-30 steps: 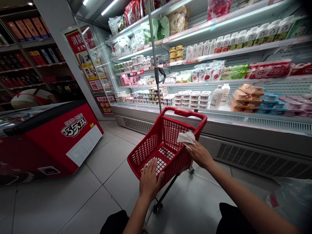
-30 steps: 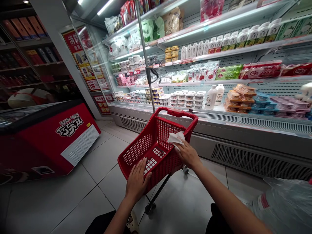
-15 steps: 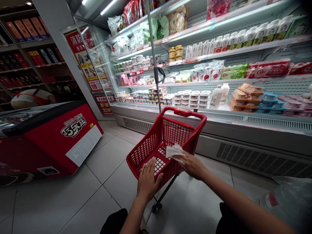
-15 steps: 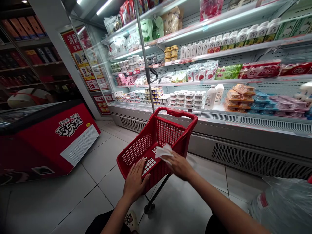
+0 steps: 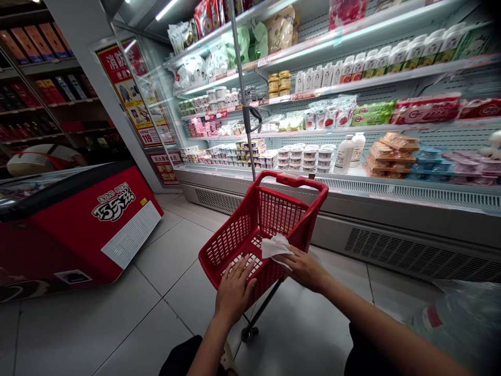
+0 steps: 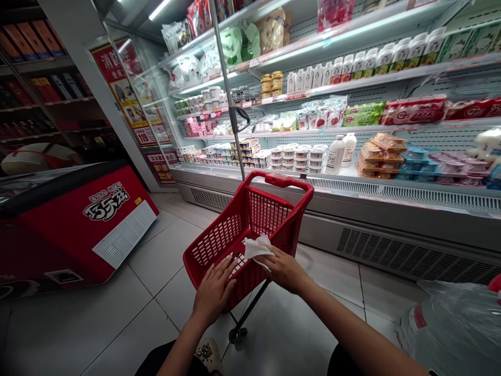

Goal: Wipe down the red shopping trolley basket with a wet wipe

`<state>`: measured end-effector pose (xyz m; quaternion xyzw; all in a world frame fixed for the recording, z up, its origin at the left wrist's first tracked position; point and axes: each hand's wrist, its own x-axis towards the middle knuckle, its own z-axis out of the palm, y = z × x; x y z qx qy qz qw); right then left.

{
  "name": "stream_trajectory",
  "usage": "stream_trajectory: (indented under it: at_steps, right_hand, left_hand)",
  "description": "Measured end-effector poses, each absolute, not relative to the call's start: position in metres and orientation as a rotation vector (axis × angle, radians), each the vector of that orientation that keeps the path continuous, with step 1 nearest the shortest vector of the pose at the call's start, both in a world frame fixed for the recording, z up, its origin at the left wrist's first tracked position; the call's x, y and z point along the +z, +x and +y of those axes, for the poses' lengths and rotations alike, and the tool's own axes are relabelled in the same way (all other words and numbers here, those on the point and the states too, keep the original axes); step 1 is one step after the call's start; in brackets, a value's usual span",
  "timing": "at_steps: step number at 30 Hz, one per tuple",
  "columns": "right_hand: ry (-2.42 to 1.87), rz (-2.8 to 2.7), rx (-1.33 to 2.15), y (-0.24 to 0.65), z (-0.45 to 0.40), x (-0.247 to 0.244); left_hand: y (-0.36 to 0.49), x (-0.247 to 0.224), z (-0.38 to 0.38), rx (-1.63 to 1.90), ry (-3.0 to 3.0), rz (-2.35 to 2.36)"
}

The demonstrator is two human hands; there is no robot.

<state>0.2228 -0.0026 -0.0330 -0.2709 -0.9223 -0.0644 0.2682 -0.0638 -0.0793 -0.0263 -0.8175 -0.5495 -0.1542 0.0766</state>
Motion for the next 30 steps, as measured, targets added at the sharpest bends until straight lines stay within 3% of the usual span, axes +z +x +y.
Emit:
stream_trajectory:
  at_steps: [10, 18, 22, 30]
  right_hand:
    - [-1.204, -2.219, -0.276, 0.292, 0.055, 0.0]
    - [-0.826, -2.386, -0.086, 0.19, -0.034, -0.037]
    - [-0.661, -2.45, -0.073, 0.203, -0.024, -0.036]
    - [-1.15, -2.259, -0.202, 0.277, 0.051, -0.015]
  left_hand:
    - [-0.064, -0.018, -0.08, -0.431, -2.547, -1.565]
    - [-0.054, -0.031, -0.083, -0.563, -2.365, -1.703]
    - [-0.055, -0.032, -0.084, -0.592, -2.322, -1.736]
    - [-0.043, -0.032, -0.081, -0.656, -2.294, -1.802]
